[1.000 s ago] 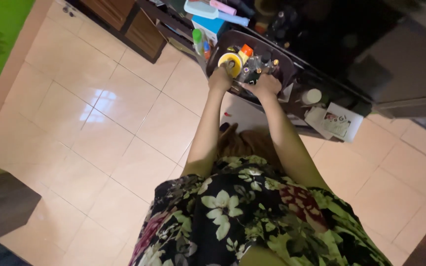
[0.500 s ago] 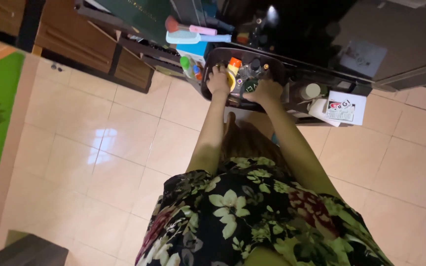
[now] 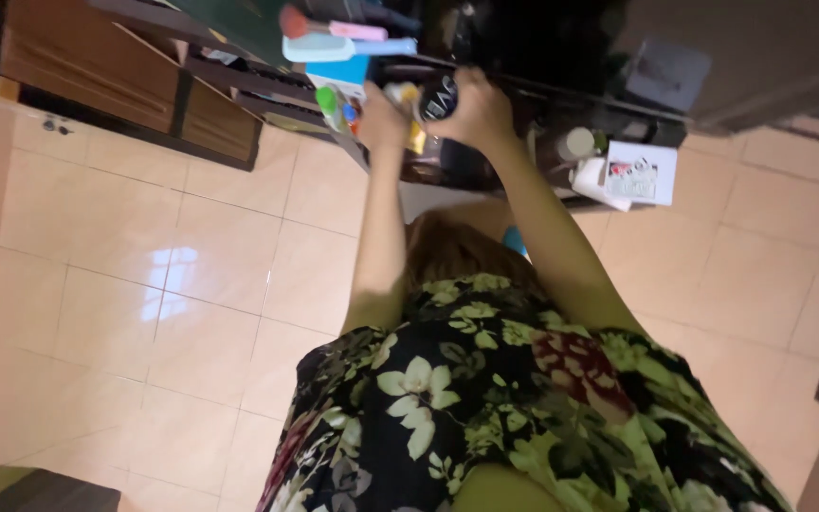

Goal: Organizing various cosmetic and skincare products on a shelf.

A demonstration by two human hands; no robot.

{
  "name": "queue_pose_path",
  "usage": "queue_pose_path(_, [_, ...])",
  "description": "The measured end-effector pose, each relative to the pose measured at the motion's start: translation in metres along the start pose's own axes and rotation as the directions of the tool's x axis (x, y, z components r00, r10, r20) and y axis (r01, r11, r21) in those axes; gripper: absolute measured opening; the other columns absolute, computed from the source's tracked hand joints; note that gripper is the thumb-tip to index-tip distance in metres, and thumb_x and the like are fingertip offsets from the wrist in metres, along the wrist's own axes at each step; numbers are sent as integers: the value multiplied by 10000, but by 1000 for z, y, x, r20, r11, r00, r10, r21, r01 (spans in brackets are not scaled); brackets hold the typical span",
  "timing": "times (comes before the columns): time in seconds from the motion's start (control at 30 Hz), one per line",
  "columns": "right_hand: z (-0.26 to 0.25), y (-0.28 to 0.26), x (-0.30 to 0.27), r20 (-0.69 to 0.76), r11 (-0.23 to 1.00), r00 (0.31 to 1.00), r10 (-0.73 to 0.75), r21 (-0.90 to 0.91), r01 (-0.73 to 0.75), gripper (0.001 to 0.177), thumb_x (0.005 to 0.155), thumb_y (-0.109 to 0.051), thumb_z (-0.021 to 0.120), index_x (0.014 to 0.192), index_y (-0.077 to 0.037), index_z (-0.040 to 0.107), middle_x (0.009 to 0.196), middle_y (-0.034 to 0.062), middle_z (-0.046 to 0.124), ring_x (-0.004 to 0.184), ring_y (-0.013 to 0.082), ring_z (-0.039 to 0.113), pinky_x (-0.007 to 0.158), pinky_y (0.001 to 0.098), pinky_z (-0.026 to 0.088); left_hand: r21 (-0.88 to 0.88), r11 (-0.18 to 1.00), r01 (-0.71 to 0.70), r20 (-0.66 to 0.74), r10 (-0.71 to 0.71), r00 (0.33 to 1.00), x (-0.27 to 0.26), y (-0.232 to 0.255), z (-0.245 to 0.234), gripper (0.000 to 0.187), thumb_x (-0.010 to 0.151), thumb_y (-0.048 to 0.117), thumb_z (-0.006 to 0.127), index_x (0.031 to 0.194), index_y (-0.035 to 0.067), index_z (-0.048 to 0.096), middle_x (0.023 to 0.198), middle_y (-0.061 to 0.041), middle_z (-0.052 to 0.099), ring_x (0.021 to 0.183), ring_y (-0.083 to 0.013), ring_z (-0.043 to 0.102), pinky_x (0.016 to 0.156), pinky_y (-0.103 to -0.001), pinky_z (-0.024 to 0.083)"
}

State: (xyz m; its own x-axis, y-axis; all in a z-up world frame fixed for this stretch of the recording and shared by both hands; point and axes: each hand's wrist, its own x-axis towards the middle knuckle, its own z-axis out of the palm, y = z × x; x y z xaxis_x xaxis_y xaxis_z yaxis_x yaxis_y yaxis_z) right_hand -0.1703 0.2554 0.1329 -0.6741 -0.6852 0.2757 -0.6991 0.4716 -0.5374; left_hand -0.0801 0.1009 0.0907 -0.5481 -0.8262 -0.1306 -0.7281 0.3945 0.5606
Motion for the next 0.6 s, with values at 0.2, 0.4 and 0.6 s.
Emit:
queue_pose_path(0.2, [-60, -39, 6, -38, 985, 998, -48, 165, 54, 796, 630, -455, 976, 1193, -34, 603, 1148, 171, 591, 989, 404, 667, 797, 484, 553, -637, 704, -314, -187, 255, 949, 16, -5, 8, 507, 1055, 459, 565, 1210, -23, 587, 1095, -192, 717, 1024, -264, 701, 921, -391, 531])
queue_pose_path(0.4, [-124, -46, -7, -163, 882, 972, -171, 415, 225, 811, 650, -367, 1014, 1237, 3, 592, 1094, 159, 559, 1003, 343, 615, 870, 433, 527, -972, 234, -16, 30, 195, 980, -44, 56, -8, 525, 1083, 451, 450, 1224, -34, 593, 1102, -100, 655, 972, -139, 619, 855, -290, 523])
queue_pose_path(0.6, [-169, 0, -55, -95, 761, 974, 204, 642, -97, 504, 894, -290, 841, 1250, 14, 652, 973, 75, 540, 633, 136, 588, 498, 281, 511, -927, 369, -72, -13, 159, 987, -128, 122, -7, 489, 1097, 437, 419, 1171, -2, 623, 989, -50, 603, 820, -110, 519, 702, -268, 447])
